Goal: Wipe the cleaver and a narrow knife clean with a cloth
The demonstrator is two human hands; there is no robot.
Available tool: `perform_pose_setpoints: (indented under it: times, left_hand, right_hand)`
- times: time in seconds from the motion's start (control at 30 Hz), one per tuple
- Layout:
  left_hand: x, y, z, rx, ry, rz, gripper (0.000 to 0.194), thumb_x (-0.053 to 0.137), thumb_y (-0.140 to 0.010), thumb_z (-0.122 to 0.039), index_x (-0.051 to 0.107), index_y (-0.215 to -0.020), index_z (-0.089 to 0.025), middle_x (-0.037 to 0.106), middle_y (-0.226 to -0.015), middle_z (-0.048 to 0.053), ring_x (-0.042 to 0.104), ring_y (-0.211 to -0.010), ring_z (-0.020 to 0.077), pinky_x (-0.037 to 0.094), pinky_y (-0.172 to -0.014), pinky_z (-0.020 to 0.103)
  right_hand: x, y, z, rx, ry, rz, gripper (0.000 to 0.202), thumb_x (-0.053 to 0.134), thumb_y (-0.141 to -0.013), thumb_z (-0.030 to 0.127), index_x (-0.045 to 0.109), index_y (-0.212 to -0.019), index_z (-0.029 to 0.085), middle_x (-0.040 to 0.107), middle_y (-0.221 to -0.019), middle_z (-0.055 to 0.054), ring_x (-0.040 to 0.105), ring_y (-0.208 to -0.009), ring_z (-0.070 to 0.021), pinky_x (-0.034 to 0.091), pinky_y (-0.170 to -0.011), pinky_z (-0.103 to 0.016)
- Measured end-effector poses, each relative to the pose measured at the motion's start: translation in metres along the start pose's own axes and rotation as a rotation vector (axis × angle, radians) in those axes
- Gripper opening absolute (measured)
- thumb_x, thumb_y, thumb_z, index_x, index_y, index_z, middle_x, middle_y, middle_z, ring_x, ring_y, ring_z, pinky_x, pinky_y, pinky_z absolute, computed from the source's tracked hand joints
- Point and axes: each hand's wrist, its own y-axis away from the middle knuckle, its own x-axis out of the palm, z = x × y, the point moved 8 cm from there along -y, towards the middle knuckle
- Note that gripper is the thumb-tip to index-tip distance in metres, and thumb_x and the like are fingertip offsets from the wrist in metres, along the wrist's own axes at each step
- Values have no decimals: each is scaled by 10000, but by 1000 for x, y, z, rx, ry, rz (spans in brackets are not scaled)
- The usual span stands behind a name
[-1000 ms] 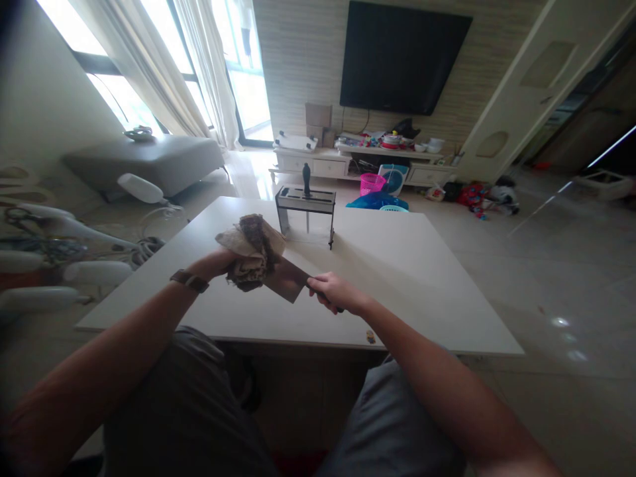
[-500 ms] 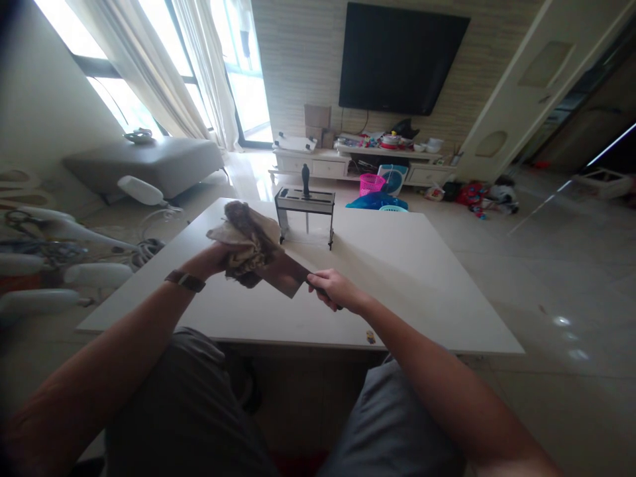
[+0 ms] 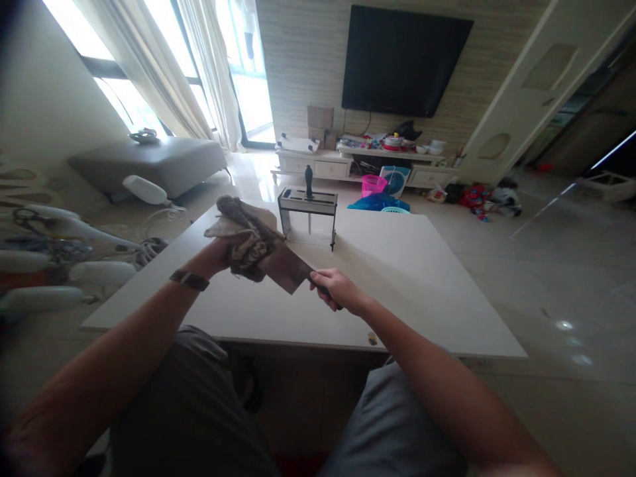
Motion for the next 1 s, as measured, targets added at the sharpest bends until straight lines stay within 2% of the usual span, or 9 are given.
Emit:
perform_pose_setpoints:
  times: [0.07, 0.17, 0.33, 0.43, 0.53, 0.7, 0.8, 0.9, 1.0]
  left_hand:
    - [-7, 0, 6, -36, -102, 21, 357, 855, -667, -74, 741, -999, -142, 788, -981, 123, 759, -802, 249, 641, -768, 359]
    - [-11, -1, 5, 24, -173, 11, 481, 872, -569, 12, 734, -1004, -141, 784, -965, 122, 748, -800, 264, 637, -744, 360]
    - [0, -4, -5, 118, 18, -44, 306, 779, -750, -65, 708, -1037, -146, 760, -1100, 100, 730, -975, 250, 614, -874, 355]
    - [6, -4, -6, 100, 124, -73, 216, 717, -820, -100, 696, -1031, -144, 762, -1062, 75, 731, -940, 217, 613, -890, 343]
    - [6, -3, -3, 61, 173, -106, 207, 709, -824, -106, 695, -1025, -155, 770, -982, 52, 738, -902, 206, 620, -892, 341]
    - [7, -2, -8, 117, 267, -103, 273, 749, -786, -128, 708, -1050, -187, 779, -1019, 41, 742, -1046, 234, 610, -965, 345]
    - [4, -3, -9, 118, 289, -129, 224, 733, -808, -160, 719, -1028, -196, 788, -994, 41, 741, -1070, 242, 615, -965, 350]
    - [3, -4, -5, 93, 307, -123, 199, 735, -830, -226, 719, -1025, -196, 794, -979, 57, 745, -1060, 253, 621, -961, 380]
    - [8, -3, 4, 49, 306, -98, 231, 768, -798, -237, 720, -1018, -188, 793, -986, 69, 747, -1062, 263, 616, -975, 395]
  right_hand:
    - [-1, 0, -3, 14, 10, 7, 383, 572, -927, 559, 590, -869, 181, 451, -492, 84, 351, -312, -66, 282, -296, -189]
    - [0, -1, -4, 17, 14, 15, 385, 581, -923, 561, 594, -869, 180, 455, -494, 82, 350, -315, -67, 286, -296, -192]
    - [4, -4, 5, -30, -46, -19, 399, 577, -921, 582, 578, -860, 188, 449, -503, 81, 361, -338, -66, 298, -313, -185]
    - [6, -4, 9, -40, -70, -41, 387, 574, -919, 573, 567, -852, 192, 447, -496, 81, 361, -333, -66, 291, -316, -183]
    - [5, -3, 10, -38, -61, -54, 376, 575, -916, 561, 566, -846, 192, 447, -488, 79, 363, -325, -68, 282, -315, -185]
    - [4, -1, 11, -49, -64, -50, 371, 573, -917, 555, 569, -843, 191, 451, -489, 78, 362, -328, -69, 286, -315, -189]
    - [5, -1, 9, -41, -96, -56, 373, 581, -907, 560, 561, -839, 194, 444, -482, 82, 351, -322, -70, 283, -309, -192]
    - [5, -2, 7, -46, -157, -78, 372, 587, -897, 565, 547, -839, 200, 441, -476, 86, 334, -316, -69, 281, -306, -196]
    - [5, -3, 6, -60, -215, -109, 371, 597, -887, 568, 537, -848, 204, 441, -475, 90, 322, -318, -68, 275, -309, -197]
